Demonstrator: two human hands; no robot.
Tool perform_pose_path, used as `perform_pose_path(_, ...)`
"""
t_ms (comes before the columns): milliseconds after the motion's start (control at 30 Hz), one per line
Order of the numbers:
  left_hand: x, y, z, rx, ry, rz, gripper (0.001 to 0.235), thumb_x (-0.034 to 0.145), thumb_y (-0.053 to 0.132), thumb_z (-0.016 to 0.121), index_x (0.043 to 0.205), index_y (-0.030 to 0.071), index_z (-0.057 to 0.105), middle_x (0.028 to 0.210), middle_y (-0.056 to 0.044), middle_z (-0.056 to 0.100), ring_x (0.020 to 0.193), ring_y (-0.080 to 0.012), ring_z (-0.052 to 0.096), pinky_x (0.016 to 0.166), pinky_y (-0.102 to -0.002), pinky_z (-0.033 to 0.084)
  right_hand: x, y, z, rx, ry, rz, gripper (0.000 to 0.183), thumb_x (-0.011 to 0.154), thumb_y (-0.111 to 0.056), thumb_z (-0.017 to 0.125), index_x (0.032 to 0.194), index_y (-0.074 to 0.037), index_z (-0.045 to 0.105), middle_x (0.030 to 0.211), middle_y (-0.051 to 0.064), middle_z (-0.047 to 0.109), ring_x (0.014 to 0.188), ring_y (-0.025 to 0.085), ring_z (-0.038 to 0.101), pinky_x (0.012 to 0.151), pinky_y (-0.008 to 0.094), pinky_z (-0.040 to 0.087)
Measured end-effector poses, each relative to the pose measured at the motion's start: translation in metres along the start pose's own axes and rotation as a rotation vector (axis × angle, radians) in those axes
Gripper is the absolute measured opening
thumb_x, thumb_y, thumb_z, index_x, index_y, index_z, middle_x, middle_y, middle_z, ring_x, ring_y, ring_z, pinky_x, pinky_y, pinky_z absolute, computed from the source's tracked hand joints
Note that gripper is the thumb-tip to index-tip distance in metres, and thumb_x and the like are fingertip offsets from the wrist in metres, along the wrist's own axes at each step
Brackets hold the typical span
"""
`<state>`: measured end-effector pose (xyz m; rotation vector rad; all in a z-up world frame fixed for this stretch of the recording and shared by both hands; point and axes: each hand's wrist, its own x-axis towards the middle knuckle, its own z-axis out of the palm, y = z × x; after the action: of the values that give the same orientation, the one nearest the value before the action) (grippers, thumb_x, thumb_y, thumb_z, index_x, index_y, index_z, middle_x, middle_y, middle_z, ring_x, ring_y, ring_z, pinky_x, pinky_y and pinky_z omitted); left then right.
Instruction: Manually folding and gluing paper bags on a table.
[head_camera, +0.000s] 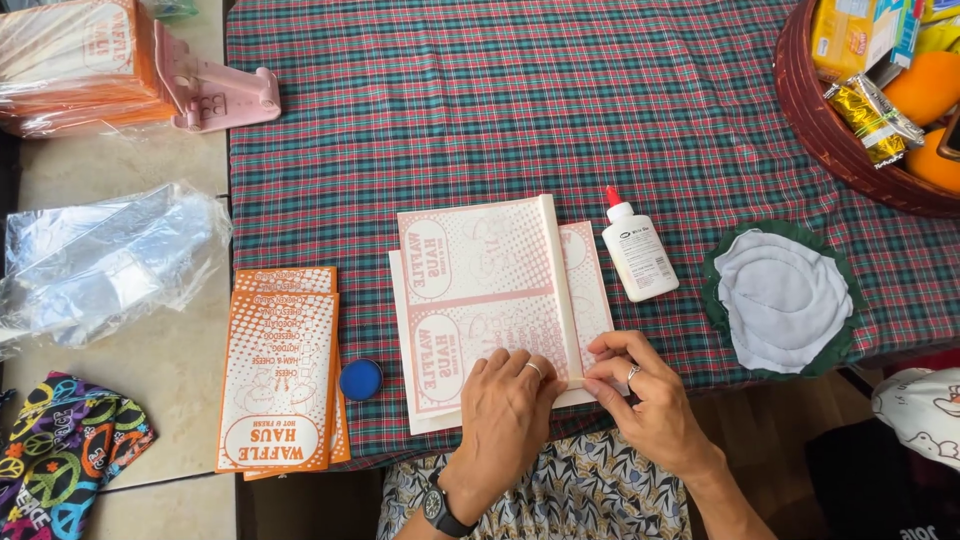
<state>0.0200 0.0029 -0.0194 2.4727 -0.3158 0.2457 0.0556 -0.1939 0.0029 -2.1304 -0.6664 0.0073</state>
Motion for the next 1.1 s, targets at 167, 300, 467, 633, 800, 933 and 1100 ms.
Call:
perform_pose_path(167,0.005,-0.002,0.001,-0.02,-0.023,-0.043,0.025,0.099,0.028,0.07,0.082,0.015,0.059,0.07,-0.003,0.056,0.065,-0.0267,0.05,0.058,-0.042,0.039,0.0,0.003,0.005,-0.024,0.006,0.032,0.009,0.095,-0.011,0.067,0.089,-0.003,0.068,0.11,0.01,0.061,0.104,0.021,0.065,0.085,0.03,0.059)
perform_pose_path(300,0.007,-0.004,0.003,-0.017,-0.032,-0.056,0.024,0.098,0.029,0.07,0.081,0.015,0.06,0.071,-0.003,0.059,0.066,-0.0277,0.053,0.057,-0.042,0.04,-0.002,0.005,0.008,-0.046,0.014,0.048,0.012,0.096,-0.013,0.066,0.088,-0.004,0.067,0.109,0.01,0.061,0.101,0.02,0.064,0.08,0.028,0.059)
perform_pose_path(467,0.008,-0.003,0.002,-0.006,-0.046,-0.053,0.024,0.099,0.028,0.067,0.081,0.014,0.059,0.072,-0.004,0.059,0.067,-0.0283,0.053,0.057,-0.043,0.04,0.0,0.002,0.008,-0.063,0.013,0.035,0.009,0.095,-0.01,0.067,0.088,-0.003,0.066,0.109,0.01,0.061,0.103,0.021,0.063,0.085,0.03,0.058)
perform_pose_path(633,0.008,-0.004,0.003,-0.013,-0.05,-0.055,0.026,0.101,0.029,0.064,0.081,0.014,0.059,0.072,-0.004,0.058,0.066,-0.0278,0.052,0.057,-0.043,0.039,0.001,0.001,0.009,-0.071,0.009,0.037,0.008,0.094,-0.007,0.067,0.088,-0.003,0.065,0.109,0.01,0.062,0.102,0.022,0.063,0.085,0.03,0.057)
perform_pose_path(800,0.008,-0.004,0.003,-0.001,-0.057,-0.047,0.025,0.1,0.028,0.064,0.082,0.013,0.058,0.074,-0.004,0.058,0.068,-0.0295,0.054,0.058,-0.044,0.04,0.001,0.0,0.01,-0.073,0.016,0.018,0.009,0.094,-0.007,0.067,0.087,-0.003,0.063,0.107,0.01,0.061,0.102,0.023,0.062,0.093,0.034,0.052)
perform_pose_path(933,0.007,-0.005,0.005,0.006,-0.043,-0.043,0.025,0.1,0.029,0.065,0.081,0.014,0.058,0.073,-0.004,0.058,0.067,-0.0289,0.053,0.057,-0.044,0.04,0.002,-0.001,0.011,-0.075,0.013,0.029,0.009,0.093,-0.007,0.068,0.087,-0.003,0.063,0.106,0.01,0.061,0.102,0.022,0.063,0.092,0.034,0.053)
perform_pose_path(1100,0.008,-0.005,0.004,0.006,-0.043,-0.037,0.022,0.099,0.027,0.065,0.083,0.014,0.059,0.074,-0.004,0.057,0.068,-0.0284,0.053,0.057,-0.043,0.04,0.002,-0.001,0.012,-0.098,0.021,0.013,0.009,0.092,-0.005,0.07,0.087,-0.002,0.063,0.106,0.011,0.062,0.102,0.023,0.062,0.092,0.034,0.052)
